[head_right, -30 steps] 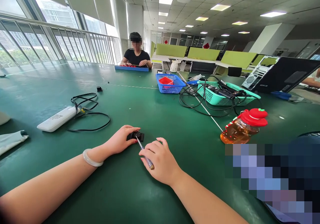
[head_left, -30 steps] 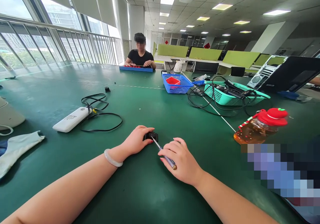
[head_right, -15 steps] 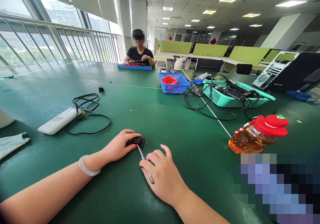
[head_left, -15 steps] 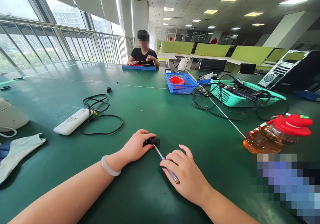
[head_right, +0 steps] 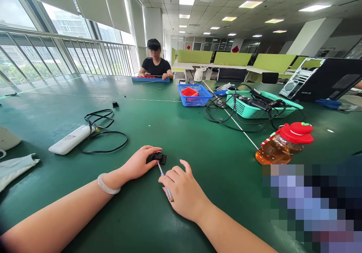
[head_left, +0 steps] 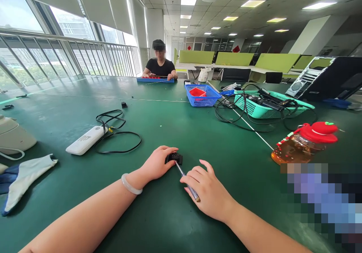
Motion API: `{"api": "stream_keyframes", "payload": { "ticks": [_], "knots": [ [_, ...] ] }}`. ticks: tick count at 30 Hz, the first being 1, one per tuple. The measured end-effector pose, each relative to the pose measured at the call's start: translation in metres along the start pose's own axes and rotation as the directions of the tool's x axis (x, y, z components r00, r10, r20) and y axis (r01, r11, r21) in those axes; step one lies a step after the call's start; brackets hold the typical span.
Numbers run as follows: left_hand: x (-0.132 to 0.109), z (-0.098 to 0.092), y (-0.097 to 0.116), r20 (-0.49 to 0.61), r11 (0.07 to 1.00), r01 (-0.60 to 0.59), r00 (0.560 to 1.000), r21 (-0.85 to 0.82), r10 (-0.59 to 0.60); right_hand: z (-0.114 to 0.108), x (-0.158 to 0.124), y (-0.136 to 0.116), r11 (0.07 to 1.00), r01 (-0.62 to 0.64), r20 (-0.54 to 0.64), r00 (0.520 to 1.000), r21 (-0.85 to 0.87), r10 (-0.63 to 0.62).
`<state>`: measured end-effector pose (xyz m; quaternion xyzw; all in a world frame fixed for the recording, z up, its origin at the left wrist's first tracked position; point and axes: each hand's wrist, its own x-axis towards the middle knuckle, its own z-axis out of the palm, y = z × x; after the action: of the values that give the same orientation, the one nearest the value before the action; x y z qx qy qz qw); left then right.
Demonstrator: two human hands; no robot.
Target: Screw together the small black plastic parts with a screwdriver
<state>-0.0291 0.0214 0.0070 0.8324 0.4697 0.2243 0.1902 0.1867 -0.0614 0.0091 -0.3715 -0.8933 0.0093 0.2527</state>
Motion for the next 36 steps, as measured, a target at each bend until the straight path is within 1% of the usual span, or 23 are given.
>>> {"api": "stream_keyframes", "payload": {
  "ticks": [4, 13, 17, 20, 25, 30, 36],
  "knots": [
    [0.000, 0.001, -0.001, -0.012, 1.000, 0.012, 1.000, -0.002, -0.012, 0.000, 0.003, 0.000, 1.000, 0.017, -0.035, 0.999, -0.022, -0.017],
    [0.001, -0.001, 0.001, 0.007, 1.000, 0.027, 1.000, 0.011, -0.027, 0.000, 0.006, -0.004, 0.994, 0.052, -0.077, 0.995, -0.092, -0.059],
    [0.003, -0.001, 0.000, 0.007, 1.000, 0.012, 1.000, 0.023, -0.013, 0.004, 0.006, -0.004, 0.991, 0.054, -0.080, 0.995, -0.123, -0.064],
    [0.003, -0.002, 0.000, 0.001, 0.999, 0.026, 1.000, 0.041, -0.026, 0.006, 0.006, -0.002, 0.989, 0.054, -0.070, 0.995, -0.141, -0.064],
    [0.005, -0.004, 0.000, -0.008, 0.997, 0.045, 0.999, 0.058, -0.044, 0.008, 0.005, 0.003, 0.990, 0.066, -0.055, 0.996, -0.127, -0.074],
    [0.006, -0.002, -0.001, -0.010, 0.998, 0.034, 0.999, 0.055, -0.034, 0.005, 0.003, 0.006, 0.996, 0.036, -0.027, 0.999, -0.083, -0.039],
    [0.005, -0.001, -0.003, -0.015, 0.999, 0.030, 0.999, 0.027, -0.030, 0.004, 0.003, 0.006, 0.999, 0.030, -0.040, 0.999, -0.023, -0.030]
  ]
}}
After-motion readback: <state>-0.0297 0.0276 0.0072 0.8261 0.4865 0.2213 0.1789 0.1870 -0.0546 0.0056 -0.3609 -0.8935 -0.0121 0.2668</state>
